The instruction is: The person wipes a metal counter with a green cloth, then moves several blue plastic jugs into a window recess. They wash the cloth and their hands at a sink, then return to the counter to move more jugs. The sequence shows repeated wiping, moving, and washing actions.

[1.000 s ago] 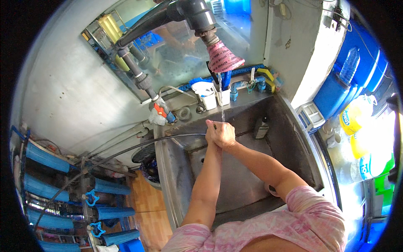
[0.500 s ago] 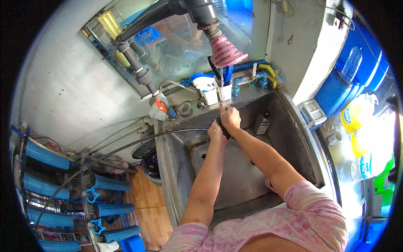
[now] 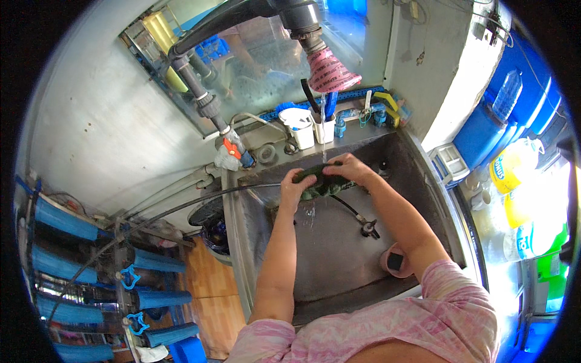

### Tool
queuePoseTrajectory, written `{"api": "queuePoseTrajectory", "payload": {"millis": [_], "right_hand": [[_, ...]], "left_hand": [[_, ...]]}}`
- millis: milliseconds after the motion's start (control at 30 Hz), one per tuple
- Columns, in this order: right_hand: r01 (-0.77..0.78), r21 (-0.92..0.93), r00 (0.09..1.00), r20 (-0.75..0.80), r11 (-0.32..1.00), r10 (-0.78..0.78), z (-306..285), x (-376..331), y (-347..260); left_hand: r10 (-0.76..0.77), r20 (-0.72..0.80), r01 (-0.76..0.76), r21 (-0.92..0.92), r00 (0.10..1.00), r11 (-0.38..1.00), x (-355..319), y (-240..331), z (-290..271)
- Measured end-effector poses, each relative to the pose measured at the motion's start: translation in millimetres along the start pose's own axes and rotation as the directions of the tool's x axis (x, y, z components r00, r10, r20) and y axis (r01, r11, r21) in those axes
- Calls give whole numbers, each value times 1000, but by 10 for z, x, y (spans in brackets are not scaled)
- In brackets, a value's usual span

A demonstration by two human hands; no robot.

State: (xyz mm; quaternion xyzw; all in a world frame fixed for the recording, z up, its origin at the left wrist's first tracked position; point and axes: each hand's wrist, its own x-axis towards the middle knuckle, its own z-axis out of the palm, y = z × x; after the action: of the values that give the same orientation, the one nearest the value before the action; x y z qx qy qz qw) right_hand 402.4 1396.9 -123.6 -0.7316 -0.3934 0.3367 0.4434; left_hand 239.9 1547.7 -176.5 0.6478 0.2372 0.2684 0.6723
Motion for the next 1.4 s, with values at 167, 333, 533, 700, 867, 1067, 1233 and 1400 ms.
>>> {"api": "queuePoseTrajectory", "payload": {"millis": [167,333,533,700,867,1067,1233,1400], "right_hand": [[222,485,944,-325,846,-62,-217,-45,-13],[284,411,858,-513,866,-38,478,-74,-200],[56,-251,725,-655,966,-213,994,-126,-465],[-151,-98,715,-698,984,40,768,-9,-561],[-111,-91,783,-621,990,31,944,-30,-391],[-322,-340,796,-602,884,58,235,285,-114],[-192,-156,934,-331,969,132,-70,297,-443],[146,-15,937,323,989,-134,-76,170,-710]], "left_hand": [[-275,82,255,200,958,946,-145,-36,-179],[-203,112,212,-787,973,580,128,-331,328],[-194,357,403,-856,914,324,241,-445,656],[-471,-79,308,-661,878,684,98,-289,758],[-363,85,305,-730,928,611,142,-430,509],[-469,-262,305,-486,843,819,-197,-543,98],[-494,-1,437,470,869,767,-397,-557,-149],[-2,207,-25,131,978,991,-112,29,135]]}}
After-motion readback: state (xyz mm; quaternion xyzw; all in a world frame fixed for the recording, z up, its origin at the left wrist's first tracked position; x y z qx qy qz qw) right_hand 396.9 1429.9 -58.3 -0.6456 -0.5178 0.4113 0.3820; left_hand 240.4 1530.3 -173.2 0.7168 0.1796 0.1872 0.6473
